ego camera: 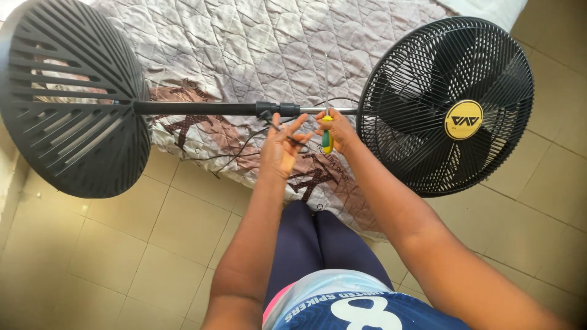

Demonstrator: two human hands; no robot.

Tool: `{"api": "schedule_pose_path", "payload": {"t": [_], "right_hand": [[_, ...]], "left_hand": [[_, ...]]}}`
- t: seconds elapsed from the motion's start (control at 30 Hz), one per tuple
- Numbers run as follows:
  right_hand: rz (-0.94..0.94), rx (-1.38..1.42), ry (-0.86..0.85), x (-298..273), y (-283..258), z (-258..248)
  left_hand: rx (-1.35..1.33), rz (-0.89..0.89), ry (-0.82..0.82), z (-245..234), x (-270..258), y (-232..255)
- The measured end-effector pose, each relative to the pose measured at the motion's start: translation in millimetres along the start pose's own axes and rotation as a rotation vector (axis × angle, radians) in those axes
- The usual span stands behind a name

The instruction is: The person uses a screwdriver to tighten screws on the front grill of a standing fan. They work around the perimeter of the grill, securing multiple fasteners while holding the fan steady with their other hand.

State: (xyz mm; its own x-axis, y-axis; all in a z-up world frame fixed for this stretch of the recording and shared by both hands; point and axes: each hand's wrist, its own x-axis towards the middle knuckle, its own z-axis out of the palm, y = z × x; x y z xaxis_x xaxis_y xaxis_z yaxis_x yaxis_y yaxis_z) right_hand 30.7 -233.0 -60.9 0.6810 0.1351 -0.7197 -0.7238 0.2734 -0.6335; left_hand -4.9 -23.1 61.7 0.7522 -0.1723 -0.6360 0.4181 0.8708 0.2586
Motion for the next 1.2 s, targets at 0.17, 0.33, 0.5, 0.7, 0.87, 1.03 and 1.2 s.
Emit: {"api": "schedule_pose_path", "payload": {"t": [0.17, 0.33, 0.5, 0.7, 0.87, 1.03, 1.2], "right_hand": [[0.001, 0.014, -0.035, -2, -2, 1], [-0.02, 0.116, -0.157, 2, -11, -3], [-0.002, 0.015, -0.043, 8, -17, 6], [-0.044, -0.092, 0.015, -3, -10, 1], [-0.062, -0.091, 0.01, -10, -8, 3], [-0.052, -0.102, 0.039, -13, -12, 8], [-0.03, -0.114, 0.046, -12, -14, 9]], "left_hand": [[-0.189, 0.086, -0.197, 72, -52, -7], [-0.431, 0.073, -0.532, 142, -114, 14], [-0.52, 0.023, -0.74, 180, -152, 54], [-0.287, 0.272, -0.429, 59, -82, 44], [0.014, 0.267, 0.068, -131, 16, -25], [0.509, 0.118, 0.502, -258, 81, -86], [1.5, 0.191, 0.637, -298, 119, -105]]}}
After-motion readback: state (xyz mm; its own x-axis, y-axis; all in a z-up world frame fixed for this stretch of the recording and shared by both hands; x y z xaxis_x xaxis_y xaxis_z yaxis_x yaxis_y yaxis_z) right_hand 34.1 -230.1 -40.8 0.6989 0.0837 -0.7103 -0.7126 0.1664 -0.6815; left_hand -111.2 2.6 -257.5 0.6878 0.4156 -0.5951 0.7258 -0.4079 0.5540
